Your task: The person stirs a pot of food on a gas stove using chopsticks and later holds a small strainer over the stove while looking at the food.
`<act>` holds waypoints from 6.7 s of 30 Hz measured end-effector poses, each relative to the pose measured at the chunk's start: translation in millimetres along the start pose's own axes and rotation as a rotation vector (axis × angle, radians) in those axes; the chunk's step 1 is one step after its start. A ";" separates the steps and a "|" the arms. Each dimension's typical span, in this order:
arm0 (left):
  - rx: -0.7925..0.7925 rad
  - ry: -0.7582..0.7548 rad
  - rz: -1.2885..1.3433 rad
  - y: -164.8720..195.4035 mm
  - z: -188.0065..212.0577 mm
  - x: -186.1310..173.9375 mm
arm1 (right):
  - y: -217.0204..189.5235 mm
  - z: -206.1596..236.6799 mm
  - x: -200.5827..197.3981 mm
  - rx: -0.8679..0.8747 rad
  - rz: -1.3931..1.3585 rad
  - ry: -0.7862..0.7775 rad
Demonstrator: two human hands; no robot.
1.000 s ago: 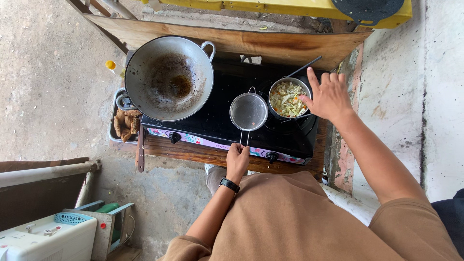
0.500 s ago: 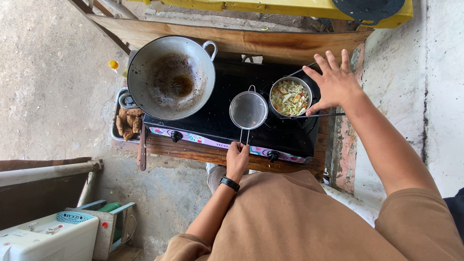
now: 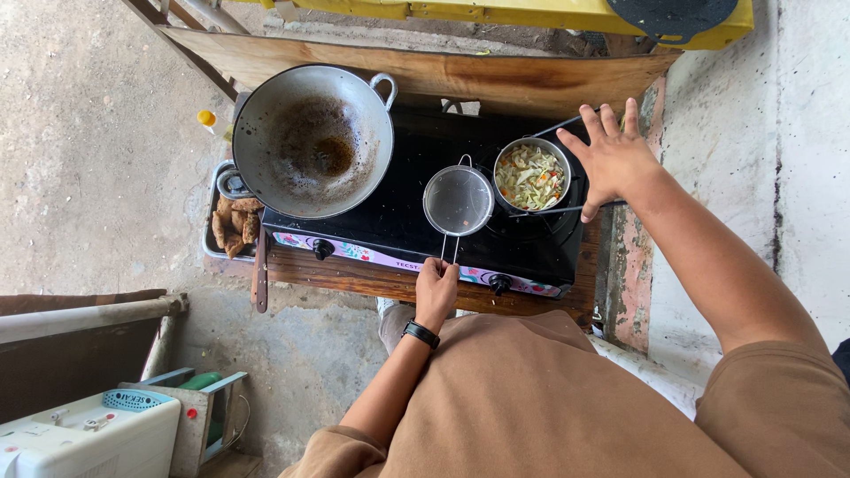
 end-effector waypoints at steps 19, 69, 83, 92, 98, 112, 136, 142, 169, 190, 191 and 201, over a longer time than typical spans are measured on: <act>-0.002 0.010 0.022 -6.7 -1.8 -5.2 | -11.4 20.6 -25.8 -0.012 -0.007 0.159; -0.045 0.000 -0.147 -20.1 11.1 -7.9 | -46.0 27.3 25.9 0.455 -0.657 -0.008; -0.062 -0.083 -0.339 -21.1 36.0 -10.7 | -56.8 27.3 13.9 0.487 -0.671 -0.129; -0.173 -0.173 -0.113 -11.8 50.2 11.8 | -61.1 25.7 14.1 0.535 -0.690 -0.162; -0.138 -0.200 -0.040 -9.0 56.2 12.6 | -70.1 34.6 2.0 0.588 -0.711 -0.170; 0.085 -0.258 0.007 9.0 51.4 9.2 | -81.7 54.3 -21.6 0.688 -0.793 -0.276; -0.049 -0.344 0.060 6.3 41.8 -8.2 | -112.3 131.2 -1.6 0.805 -1.179 1.086; -0.031 -0.340 0.007 14.6 41.4 -10.3 | -98.5 128.0 16.4 0.932 -1.343 1.182; -0.185 -0.175 0.379 14.2 0.7 -4.2 | -56.6 97.6 56.7 0.997 -1.442 1.186; -0.238 -0.376 0.253 34.3 -72.0 -39.1 | -153.7 117.6 -71.6 0.641 -0.956 1.306; -0.229 -0.387 0.253 35.9 -73.5 -39.1 | -158.2 112.6 -77.2 0.621 -0.989 1.307; -0.197 -0.460 0.196 47.6 -78.1 -44.8 | -155.1 98.4 -65.3 0.960 -1.162 1.251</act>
Point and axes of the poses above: each hand's wrist, its own z-axis away from the middle knuckle, its own x-axis out of the palm, y = z × x, the point moved 10 cm from there along -z, towards the middle knuckle, and after that the axes turned 10 degrees about z, right-handed, at the moved point
